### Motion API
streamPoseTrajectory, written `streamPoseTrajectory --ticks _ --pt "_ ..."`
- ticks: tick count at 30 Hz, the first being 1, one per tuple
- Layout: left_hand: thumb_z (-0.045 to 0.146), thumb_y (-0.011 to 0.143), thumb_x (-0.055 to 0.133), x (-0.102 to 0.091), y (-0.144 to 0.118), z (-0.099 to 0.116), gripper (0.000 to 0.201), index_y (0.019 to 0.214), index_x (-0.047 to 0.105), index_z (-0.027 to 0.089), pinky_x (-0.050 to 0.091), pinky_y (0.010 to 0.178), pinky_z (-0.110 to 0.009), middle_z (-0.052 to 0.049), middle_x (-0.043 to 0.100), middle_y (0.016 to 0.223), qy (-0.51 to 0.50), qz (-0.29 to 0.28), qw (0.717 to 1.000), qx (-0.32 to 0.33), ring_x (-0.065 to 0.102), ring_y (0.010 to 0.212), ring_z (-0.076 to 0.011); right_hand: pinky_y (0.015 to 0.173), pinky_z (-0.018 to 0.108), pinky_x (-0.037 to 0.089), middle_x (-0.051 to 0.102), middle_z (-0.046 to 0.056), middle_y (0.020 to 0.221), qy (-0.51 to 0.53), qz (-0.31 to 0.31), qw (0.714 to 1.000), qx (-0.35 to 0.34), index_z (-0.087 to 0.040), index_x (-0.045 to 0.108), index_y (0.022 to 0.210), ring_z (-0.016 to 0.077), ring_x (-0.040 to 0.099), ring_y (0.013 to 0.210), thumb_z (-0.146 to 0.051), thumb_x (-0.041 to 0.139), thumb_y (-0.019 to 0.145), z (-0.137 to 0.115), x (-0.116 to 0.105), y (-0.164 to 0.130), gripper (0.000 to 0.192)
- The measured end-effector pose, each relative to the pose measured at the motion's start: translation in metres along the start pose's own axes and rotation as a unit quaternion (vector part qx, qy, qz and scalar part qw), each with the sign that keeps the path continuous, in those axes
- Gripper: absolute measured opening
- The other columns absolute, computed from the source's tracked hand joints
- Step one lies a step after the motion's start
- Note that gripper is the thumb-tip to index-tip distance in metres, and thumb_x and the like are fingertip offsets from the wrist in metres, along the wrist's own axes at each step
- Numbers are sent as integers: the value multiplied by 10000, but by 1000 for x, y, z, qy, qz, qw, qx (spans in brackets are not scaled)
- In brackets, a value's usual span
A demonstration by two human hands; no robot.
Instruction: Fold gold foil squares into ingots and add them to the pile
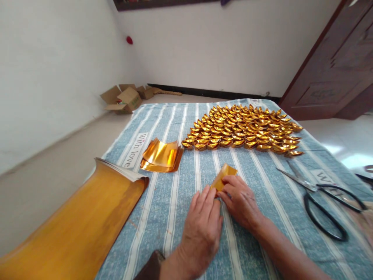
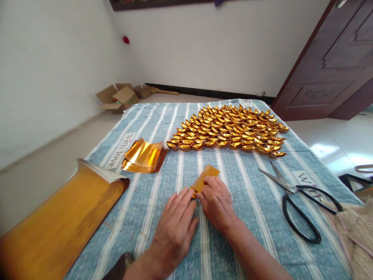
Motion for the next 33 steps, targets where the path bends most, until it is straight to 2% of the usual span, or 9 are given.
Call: streamPoseTrajectory --ticks 2,5,11,16,26,33 --pt "233 906 459 7 -7 8 391 1261 532 89 486 991 -548 -211 544 1350 10 -31 999 19 439 1324 -349 782 366 463 624 80 939 -2 5 1000 -1 -197 582 655 209 539 873 -213 505 905 0 0 0 262" --pt "326 915 485 13 -13 11 480 1306 491 47 483 989 -562 -242 522 1364 16 -32 999 25 414 1337 -368 766 364 460 625 77 929 -1 8 1000 1 -203 563 641 208 537 854 -210 499 906 -1 -1 0 273" --pt "424 914 518 18 -16 8 628 1393 386 39 459 1007 -569 -250 458 1420 10 -51 999 15 374 1358 -375 768 374 457 629 79 930 -3 2 1000 5 -193 573 652 215 538 853 -208 528 894 0 0 1 247" --pt "466 933 468 20 -17 8 665 1443 313 69 468 997 -558 -233 420 1454 17 -72 997 8 363 1368 -358 786 371 457 632 80 954 -3 4 1000 3 -196 573 650 214 544 869 -222 502 914 0 0 0 275" --pt "477 942 447 24 -19 8 685 1432 308 20 462 1017 -535 -259 406 1455 38 -68 997 12 328 1385 -358 794 372 459 644 85 954 -3 6 1000 11 -191 580 647 217 553 879 -236 498 921 -1 -1 1 289" --pt "488 955 418 21 -16 9 642 1387 376 15 474 1008 -524 -254 450 1424 56 -72 996 11 373 1362 -352 800 371 459 647 78 944 -7 2 1000 10 -181 580 658 221 554 872 -200 558 891 -2 -1 1 235"
Point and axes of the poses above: each hand's wrist, its own y-axis towards the middle knuckle, its own x-axis out of the palm, z = x × y, the point moved 5 cm from there along y, towards the middle knuckle
